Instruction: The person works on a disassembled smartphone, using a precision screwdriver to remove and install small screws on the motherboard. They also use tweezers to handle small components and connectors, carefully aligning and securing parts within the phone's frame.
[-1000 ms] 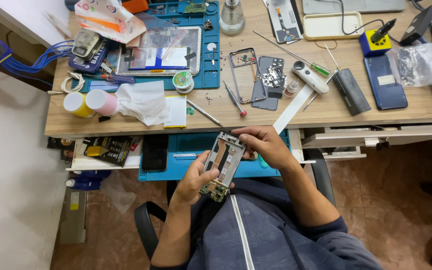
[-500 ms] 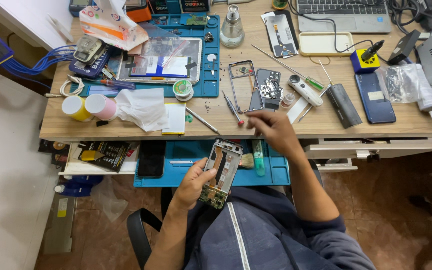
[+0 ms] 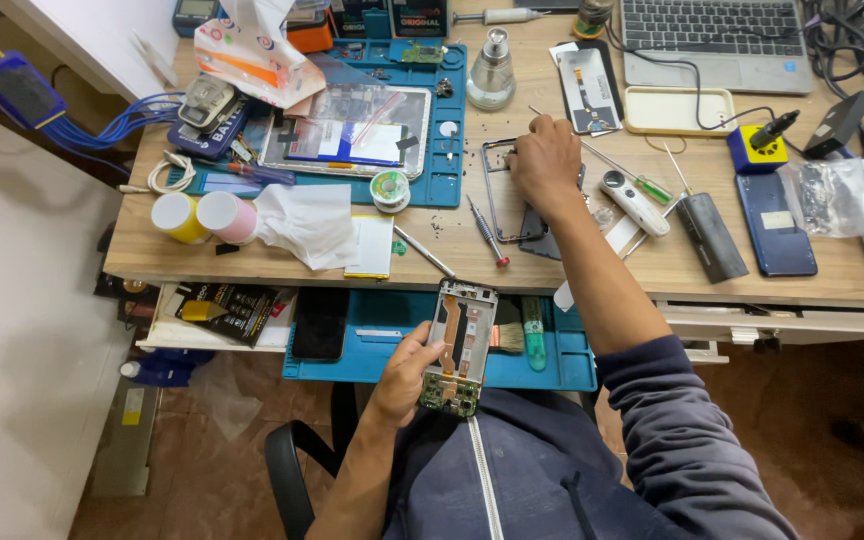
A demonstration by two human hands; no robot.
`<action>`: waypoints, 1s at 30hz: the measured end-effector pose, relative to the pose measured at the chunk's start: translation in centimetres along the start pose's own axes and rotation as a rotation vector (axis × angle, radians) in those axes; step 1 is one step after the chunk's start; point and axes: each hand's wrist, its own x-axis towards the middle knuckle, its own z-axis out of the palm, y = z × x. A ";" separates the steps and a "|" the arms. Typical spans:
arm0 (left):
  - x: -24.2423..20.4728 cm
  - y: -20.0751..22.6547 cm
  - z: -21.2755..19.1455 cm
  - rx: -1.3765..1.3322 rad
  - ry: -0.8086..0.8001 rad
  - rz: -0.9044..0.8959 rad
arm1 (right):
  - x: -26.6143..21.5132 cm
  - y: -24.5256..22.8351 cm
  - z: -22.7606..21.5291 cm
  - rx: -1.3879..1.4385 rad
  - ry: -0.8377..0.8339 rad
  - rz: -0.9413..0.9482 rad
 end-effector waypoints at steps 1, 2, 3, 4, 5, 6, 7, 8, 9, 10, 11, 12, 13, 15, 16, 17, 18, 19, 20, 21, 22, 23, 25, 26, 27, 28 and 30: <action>0.0 0.0 -0.1 -0.005 0.008 0.001 | -0.1 -0.3 -0.1 0.001 -0.006 -0.008; 0.0 0.0 -0.2 -0.013 0.005 -0.001 | -0.2 -0.5 -0.3 0.013 0.000 0.024; 0.0 0.1 -0.3 -0.021 0.002 -0.003 | -0.2 -0.8 -0.4 0.024 0.006 0.055; 0.0 0.4 -0.1 -0.027 0.011 -0.001 | -0.1 -0.8 -0.6 0.025 0.000 0.046; 0.0 0.6 0.0 0.013 0.009 0.027 | -0.1 -0.8 -0.7 0.029 -0.008 0.038; 0.0 0.8 0.2 0.054 0.008 0.055 | -0.2 -0.7 -0.8 0.034 -0.015 0.029; -0.1 1.2 0.3 0.052 0.014 0.056 | -0.3 -0.7 -0.9 0.035 -0.018 0.024; -0.3 1.5 0.5 0.050 0.018 0.061 | -0.5 -0.7 -1.0 0.059 0.027 -0.004; -0.3 1.8 0.8 0.049 0.020 0.067 | -0.6 -0.5 -1.2 0.082 0.075 -0.032; 0.0 1.6 0.4 0.047 0.022 0.071 | -0.5 -0.6 -1.6 0.082 0.075 -0.036; -0.1 1.2 0.2 0.029 0.026 0.065 | -0.8 -0.7 -2.0 0.121 0.119 -0.060; -0.1 0.8 -0.1 0.012 0.029 0.059 | -1.1 -0.7 -2.3 0.160 0.163 -0.083; 0.0 0.6 -0.2 0.009 0.033 0.057 | -1.1 -0.6 -2.3 0.161 0.158 -0.084; 0.1 0.4 -0.2 0.070 0.015 0.097 | -1.0 -0.4 -2.7 0.366 0.174 -0.085; -0.2 0.4 0.0 0.073 0.015 0.096 | -1.7 -0.7 -3.2 0.368 0.175 -0.082; -0.2 0.5 0.2 0.084 0.026 0.105 | -2.0 -1.0 -3.9 0.630 0.119 -0.010; -0.3 0.5 0.4 0.095 0.038 0.113 | -2.4 -1.2 -4.6 0.891 0.059 0.062; -0.3 0.2 0.1 0.095 0.038 0.112 | -3.8 -2.8 -6.4 0.891 0.058 0.062; -0.4 -0.1 -0.1 0.127 0.063 0.132 | -5.3 -4.3 -8.1 1.287 0.003 0.140; -0.4 -0.4 -0.3 0.159 0.089 0.153 | -6.7 -5.9 -9.9 1.680 -0.061 0.216; -0.8 0.9 0.8 0.158 0.091 0.154 | -8.1 -6.2 -10.1 1.680 -0.064 0.215; -1.2 2.3 2.0 0.298 0.124 0.182 | -9.5 -6.5 -10.3 1.833 -0.123 0.181; -1.7 3.6 3.3 0.439 0.162 0.202 | -12.3 -7.1 -9.7 1.989 -0.193 0.153; -1.6 3.6 3.5 0.476 0.157 0.245 | -13.7 -7.4 -9.1 2.089 -0.185 0.067; -1.6 3.8 3.6 0.515 0.151 0.292 | -14.9 -7.7 -8.5 2.188 -0.175 -0.027; -1.3 3.0 3.0 0.517 0.158 0.288 | -15.6 -8.1 -8.9 2.193 -0.181 -0.024; -1.2 1.7 1.9 0.506 0.122 0.246 | -17.3 -9.2 -9.6 2.027 -0.120 -0.135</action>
